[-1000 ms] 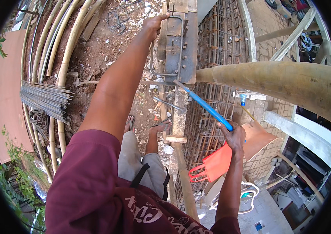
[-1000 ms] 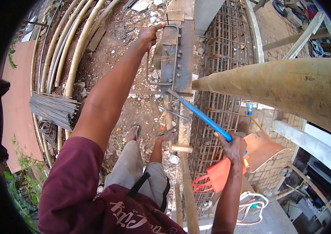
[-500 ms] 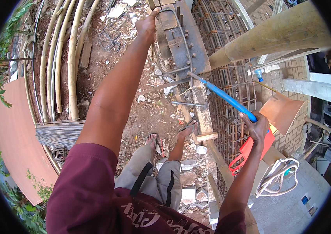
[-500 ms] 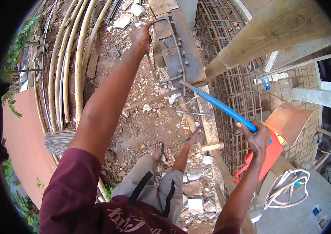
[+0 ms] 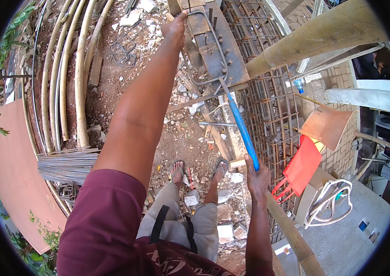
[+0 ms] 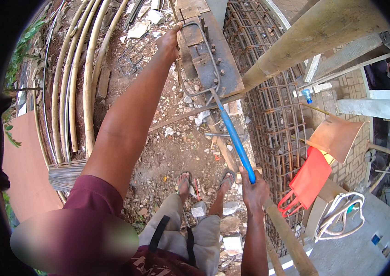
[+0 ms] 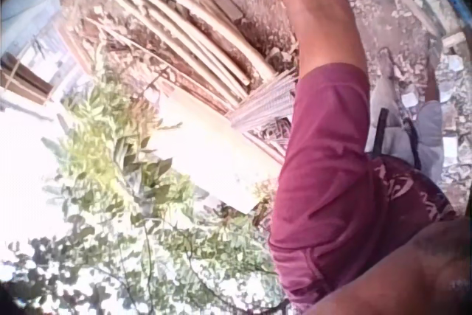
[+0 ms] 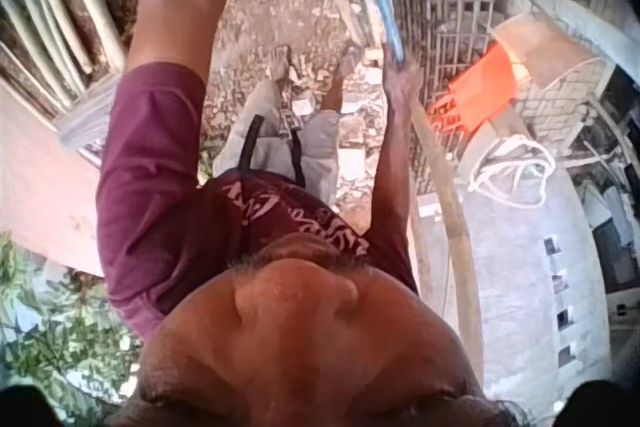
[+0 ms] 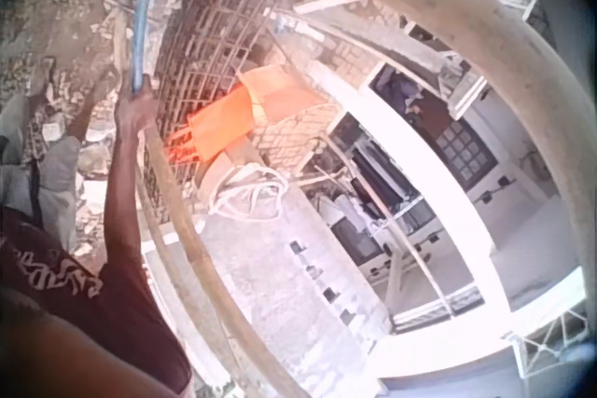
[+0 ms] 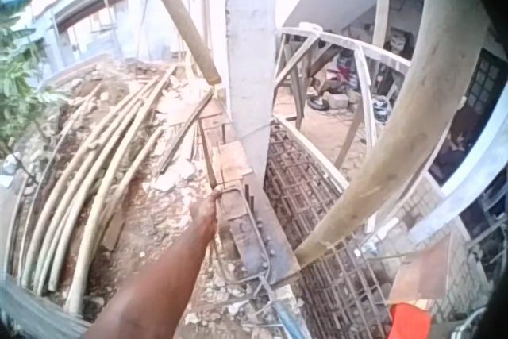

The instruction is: The person repeatedly inserts short metal rods into a manual bending machine and pulls a lever to bend them. The bent rods are dropped onto the ground after each cycle.

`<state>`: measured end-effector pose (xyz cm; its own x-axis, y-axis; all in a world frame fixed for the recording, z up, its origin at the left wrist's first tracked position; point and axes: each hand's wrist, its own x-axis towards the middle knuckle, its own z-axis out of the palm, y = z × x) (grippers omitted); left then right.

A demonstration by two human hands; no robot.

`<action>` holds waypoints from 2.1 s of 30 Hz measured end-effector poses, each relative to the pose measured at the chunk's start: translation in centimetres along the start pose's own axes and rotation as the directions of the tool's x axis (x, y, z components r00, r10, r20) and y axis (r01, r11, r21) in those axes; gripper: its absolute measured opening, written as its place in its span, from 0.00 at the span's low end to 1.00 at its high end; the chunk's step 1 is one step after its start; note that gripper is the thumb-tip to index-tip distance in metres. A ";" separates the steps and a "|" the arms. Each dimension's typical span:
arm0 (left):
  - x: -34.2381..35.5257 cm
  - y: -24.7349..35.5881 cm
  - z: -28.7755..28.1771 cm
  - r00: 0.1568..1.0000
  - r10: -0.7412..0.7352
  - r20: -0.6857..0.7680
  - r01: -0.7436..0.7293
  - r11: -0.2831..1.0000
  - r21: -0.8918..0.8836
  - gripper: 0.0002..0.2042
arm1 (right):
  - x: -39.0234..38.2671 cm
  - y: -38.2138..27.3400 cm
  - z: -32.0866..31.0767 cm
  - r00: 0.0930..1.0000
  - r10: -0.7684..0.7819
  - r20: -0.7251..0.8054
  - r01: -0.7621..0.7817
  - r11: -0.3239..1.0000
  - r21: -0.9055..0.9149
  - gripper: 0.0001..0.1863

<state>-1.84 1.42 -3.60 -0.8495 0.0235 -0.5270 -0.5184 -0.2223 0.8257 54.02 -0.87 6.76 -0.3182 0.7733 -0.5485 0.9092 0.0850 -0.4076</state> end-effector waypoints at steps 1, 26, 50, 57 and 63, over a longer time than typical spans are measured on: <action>-0.9 0.4 0.0 0.999 0.013 -0.036 -0.012 0.999 0.043 0.35 | 0.3 -0.4 -0.7 0.998 -0.003 0.066 0.004 1.000 -0.008 0.33; -4.3 2.0 -1.1 0.990 0.064 0.124 -0.094 0.963 0.253 0.16 | -6.1 -11.1 26.0 0.955 -0.130 0.267 -0.159 0.538 0.828 0.24; -0.5 30.9 -23.4 0.914 0.357 -0.193 -0.328 0.930 0.167 0.32 | -6.9 -3.6 1.0 0.986 -0.029 -0.165 0.063 0.978 0.199 0.20; 13.4 25.2 -18.5 0.916 0.399 -0.036 -0.330 0.802 0.499 0.19 | -8.9 -4.9 1.5 0.999 0.038 -0.038 -0.036 0.998 0.045 0.19; 18.5 18.5 -7.3 0.947 0.289 0.141 -0.284 0.548 0.787 0.15 | -7.7 -3.9 -2.1 0.991 0.107 0.079 -0.080 0.955 -0.287 0.26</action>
<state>-26.42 -9.40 0.47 -0.9681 0.0953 -0.2318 -0.1192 0.6386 0.7602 53.44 -5.85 14.06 -0.2391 0.7262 -0.6445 0.9705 0.1991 -0.1357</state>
